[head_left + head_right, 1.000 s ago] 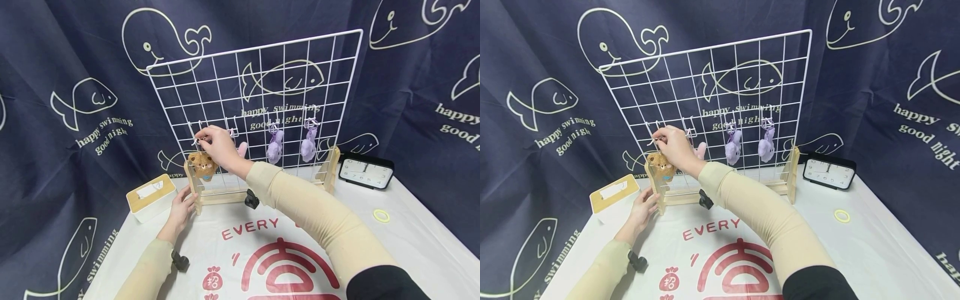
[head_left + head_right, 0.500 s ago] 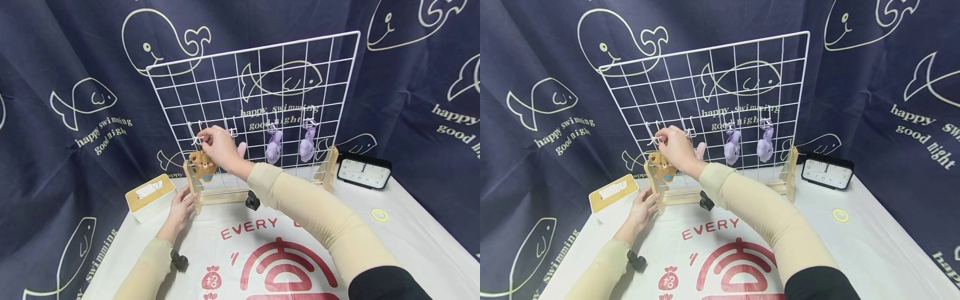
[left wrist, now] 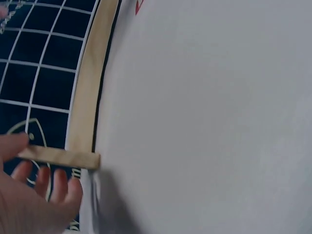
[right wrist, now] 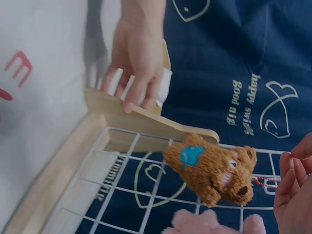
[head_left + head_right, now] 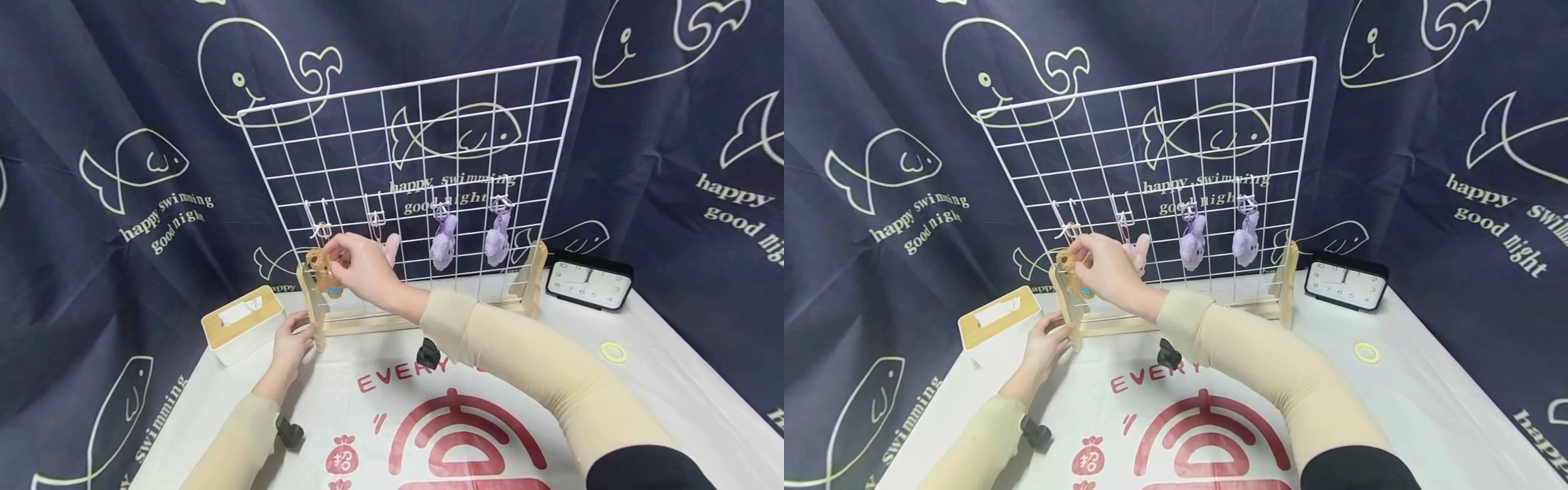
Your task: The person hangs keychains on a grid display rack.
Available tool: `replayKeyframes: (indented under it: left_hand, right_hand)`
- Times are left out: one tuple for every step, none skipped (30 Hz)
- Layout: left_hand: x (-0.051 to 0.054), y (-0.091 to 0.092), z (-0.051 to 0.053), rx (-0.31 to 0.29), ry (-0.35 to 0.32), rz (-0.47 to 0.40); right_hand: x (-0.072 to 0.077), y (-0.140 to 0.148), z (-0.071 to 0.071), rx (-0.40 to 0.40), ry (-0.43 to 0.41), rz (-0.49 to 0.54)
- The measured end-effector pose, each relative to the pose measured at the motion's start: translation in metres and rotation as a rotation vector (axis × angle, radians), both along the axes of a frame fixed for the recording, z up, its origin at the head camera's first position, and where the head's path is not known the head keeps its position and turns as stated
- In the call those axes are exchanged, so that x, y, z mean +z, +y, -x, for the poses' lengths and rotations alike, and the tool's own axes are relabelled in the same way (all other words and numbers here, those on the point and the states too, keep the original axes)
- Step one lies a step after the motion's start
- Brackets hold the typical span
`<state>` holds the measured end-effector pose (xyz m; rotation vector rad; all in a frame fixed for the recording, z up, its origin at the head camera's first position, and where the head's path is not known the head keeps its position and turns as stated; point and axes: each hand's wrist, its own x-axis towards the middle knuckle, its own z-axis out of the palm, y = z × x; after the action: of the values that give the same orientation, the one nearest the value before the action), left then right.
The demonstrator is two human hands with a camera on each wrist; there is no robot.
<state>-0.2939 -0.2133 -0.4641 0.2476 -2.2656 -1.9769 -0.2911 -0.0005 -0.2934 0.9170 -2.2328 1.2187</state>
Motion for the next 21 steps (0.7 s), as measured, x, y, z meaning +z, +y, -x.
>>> replayKeyframes:
  left_hand:
    - [0.001, 0.001, -0.001, 0.032, 0.007, 0.024]
    - [0.001, 0.002, -0.002, 0.059, 0.017, 0.043]
    - [0.002, 0.002, -0.004, 0.087, 0.027, 0.063]
    - [0.003, 0.002, -0.005, 0.113, 0.037, 0.08]
    - [0.003, 0.003, -0.007, 0.136, 0.045, 0.102]
    - [0.004, 0.003, -0.008, 0.154, 0.052, 0.123]
    - [0.005, 0.003, -0.009, 0.171, 0.061, 0.149]
    - [0.006, 0.003, -0.011, 0.179, 0.071, 0.174]
    - [0.007, 0.003, -0.012, 0.187, 0.078, 0.2]
    - [0.008, 0.003, -0.013, 0.191, 0.085, 0.221]
    - [0.01, 0.003, -0.014, 0.193, 0.093, 0.242]
    - [0.012, 0.003, -0.015, 0.19, 0.104, 0.261]
    - [0.014, 0.003, -0.016, 0.183, 0.112, 0.283]
    - [0.015, 0.004, -0.016, 0.172, 0.118, 0.305]
    - [0.016, 0.005, -0.017, 0.156, 0.126, 0.324]
    - [0.017, 0.006, -0.018, 0.137, 0.133, 0.347]
    - [0.018, 0.007, -0.019, 0.119, 0.143, 0.37]
    - [0.018, 0.008, -0.02, 0.1, 0.152, 0.392]
    - [0.019, 0.009, -0.022, 0.08, 0.16, 0.409]
    - [0.019, 0.011, -0.024, 0.062, 0.171, 0.427]
    - [0.019, 0.012, -0.025, 0.044, 0.185, 0.443]
  right_hand:
    - [-0.003, 0.002, -0.002, 0.011, 0.001, 0.0]
    - [-0.005, 0.003, -0.004, 0.029, -0.003, 0.003]
    - [-0.008, 0.005, -0.006, 0.047, -0.01, 0.005]
    - [-0.01, 0.007, -0.008, 0.064, -0.024, 0.007]
    - [-0.013, 0.009, -0.01, 0.076, -0.035, 0.004]
    - [-0.016, 0.011, -0.012, 0.087, -0.048, 0.003]
    - [-0.018, 0.013, -0.014, 0.097, -0.063, 0.002]
    - [-0.021, 0.016, -0.016, 0.104, -0.076, 0.001]
    - [-0.024, 0.018, -0.018, 0.106, -0.086, -0.002]
    - [-0.027, 0.021, -0.02, 0.104, -0.096, -0.005]
    - [-0.03, 0.024, -0.022, 0.101, -0.101, -0.009]
    - [-0.033, 0.026, -0.024, 0.096, -0.108, -0.013]
    - [-0.036, 0.029, -0.026, 0.087, -0.114, -0.019]
    - [-0.04, 0.032, -0.029, 0.083, -0.117, -0.023]
    - [-0.044, 0.036, -0.031, 0.079, -0.122, -0.028]
    - [-0.048, 0.039, -0.033, 0.074, -0.128, -0.035]
    - [-0.052, 0.042, -0.035, 0.07, -0.135, -0.044]
    - [-0.056, 0.046, -0.038, 0.067, -0.143, -0.052]
    - [-0.06, 0.049, -0.04, 0.061, -0.152, -0.064]
    - [-0.065, 0.052, -0.042, 0.058, -0.163, -0.074]
    - [-0.069, 0.056, -0.045, 0.046, -0.173, -0.089]
